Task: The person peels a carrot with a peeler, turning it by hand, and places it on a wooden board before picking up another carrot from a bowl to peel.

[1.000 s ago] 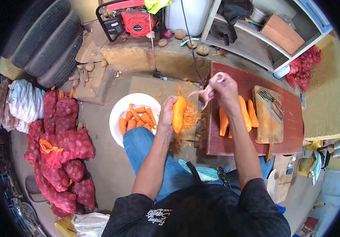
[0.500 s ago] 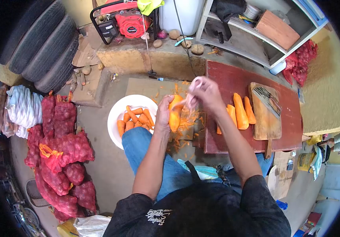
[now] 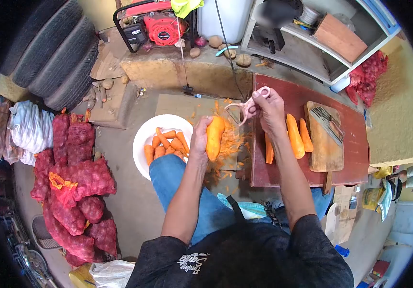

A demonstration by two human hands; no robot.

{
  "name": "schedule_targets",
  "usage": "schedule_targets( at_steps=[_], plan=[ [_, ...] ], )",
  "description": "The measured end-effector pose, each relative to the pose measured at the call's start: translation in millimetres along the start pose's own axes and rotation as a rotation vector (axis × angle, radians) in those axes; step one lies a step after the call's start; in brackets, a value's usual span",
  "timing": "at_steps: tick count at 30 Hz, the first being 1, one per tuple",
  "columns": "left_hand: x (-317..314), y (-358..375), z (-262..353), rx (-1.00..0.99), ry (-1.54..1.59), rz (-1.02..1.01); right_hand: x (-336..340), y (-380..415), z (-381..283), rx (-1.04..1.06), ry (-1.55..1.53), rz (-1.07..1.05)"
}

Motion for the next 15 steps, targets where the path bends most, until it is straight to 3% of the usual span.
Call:
schedule_targets(
  at_steps=[4,5,6,8,10,14,15],
  plan=[
    [4,-12,-7,0.025,0.101,0.000,-35,38,-9,-0.079,0.026,-0.157],
    [1,-15,-10,0.012,0.132,0.029,-49,53,-7,-0.158,0.034,-0.311],
    [0,-13,-7,0.009,0.118,0.039,-54,58,-8,-0.147,0.076,-0.333],
    [-8,0,2,0.015,0.049,0.042,-17,34,9,0.007,0.070,-0.160],
    [-10,8,7,0.018,-0.021,0.044,-7,19,-17,0.029,-0.040,-0.010],
    [-8,7,11,-0.025,-0.017,0.092,-50,42,-33,-0.096,0.094,-0.292],
    [-10,5,13,-0.041,-0.003,0.102,-59,50,-29,-0.032,0.176,-0.411]
  ],
)
Point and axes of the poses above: each hand's wrist, its own y-axis away from the middle knuckle, its own x-axis out of the back of the hand, z = x × y, the point moved 8 cm from there along -y, towards the middle knuckle, and after that the axes turned 12 degrees about x, right-handed, at the moved point
